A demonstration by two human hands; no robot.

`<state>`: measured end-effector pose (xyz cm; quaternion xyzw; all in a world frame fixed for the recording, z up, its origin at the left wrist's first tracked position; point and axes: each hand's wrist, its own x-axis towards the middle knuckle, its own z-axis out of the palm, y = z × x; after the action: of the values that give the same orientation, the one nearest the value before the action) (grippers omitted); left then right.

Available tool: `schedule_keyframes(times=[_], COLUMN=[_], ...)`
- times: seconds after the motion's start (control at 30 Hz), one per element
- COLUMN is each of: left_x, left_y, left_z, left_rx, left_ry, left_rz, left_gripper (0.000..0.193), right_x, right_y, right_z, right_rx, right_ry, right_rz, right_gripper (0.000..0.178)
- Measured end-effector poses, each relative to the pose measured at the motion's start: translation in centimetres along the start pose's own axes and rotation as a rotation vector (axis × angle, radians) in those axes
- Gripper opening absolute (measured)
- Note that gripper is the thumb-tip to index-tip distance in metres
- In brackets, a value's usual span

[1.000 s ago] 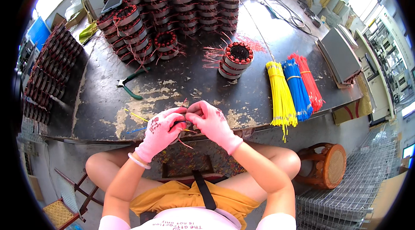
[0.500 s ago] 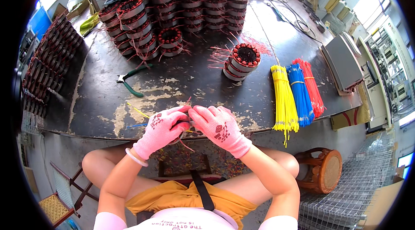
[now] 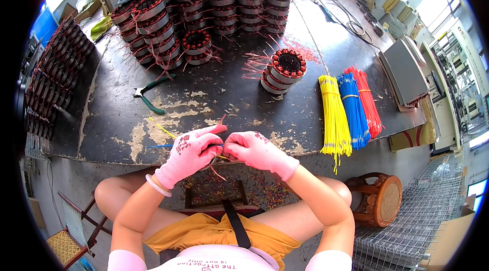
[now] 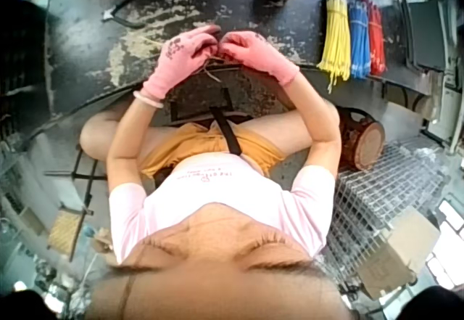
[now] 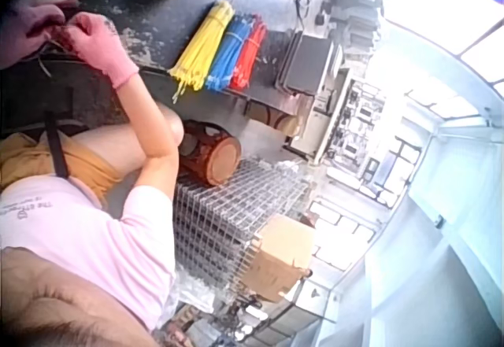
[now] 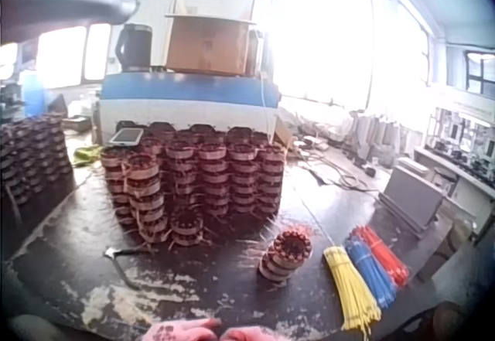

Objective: The person sits at a workbench and repeatedly ties colored zip ties around cylindrical electrical components, then trims the excess with pliers. They handle stacks of finished units and bundles of zip ties, moving items on the table to access the work area.

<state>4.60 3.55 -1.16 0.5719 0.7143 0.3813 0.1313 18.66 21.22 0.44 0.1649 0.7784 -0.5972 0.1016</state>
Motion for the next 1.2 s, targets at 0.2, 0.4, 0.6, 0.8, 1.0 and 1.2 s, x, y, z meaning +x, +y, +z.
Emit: schedule_keyframes(times=[0.2,0.4,0.6,0.8,1.0,1.2], left_x=[0.1,0.2,0.2,0.2,-0.1,0.2], left_y=[-0.2,0.3,0.0,0.2,-0.1,-0.1], left_z=[0.2,0.3,0.0,0.3,0.2,0.3], left_rx=[-0.009,0.021,0.007,-0.007,0.016,0.044], left_ry=[0.023,0.005,0.016,0.001,0.011,0.027], left_rz=[-0.019,0.007,-0.021,-0.003,-0.007,0.052], left_gripper=[0.013,0.013,0.011,0.012,0.011,0.012], right_x=[-0.3,1.4,-0.6,0.1,-0.9,-0.4], right_y=[0.6,2.7,1.1,2.7,0.5,0.3], right_z=[0.5,1.2,1.2,1.4,0.3,0.9], right_rx=[-0.968,0.462,-0.716,0.346,-0.356,-0.232], right_ry=[0.405,0.089,0.590,0.093,0.218,0.212], right_rz=[-0.745,0.070,-0.575,0.030,-0.355,-0.218], right_gripper=[0.025,0.022,0.027,0.018,0.017,0.018])
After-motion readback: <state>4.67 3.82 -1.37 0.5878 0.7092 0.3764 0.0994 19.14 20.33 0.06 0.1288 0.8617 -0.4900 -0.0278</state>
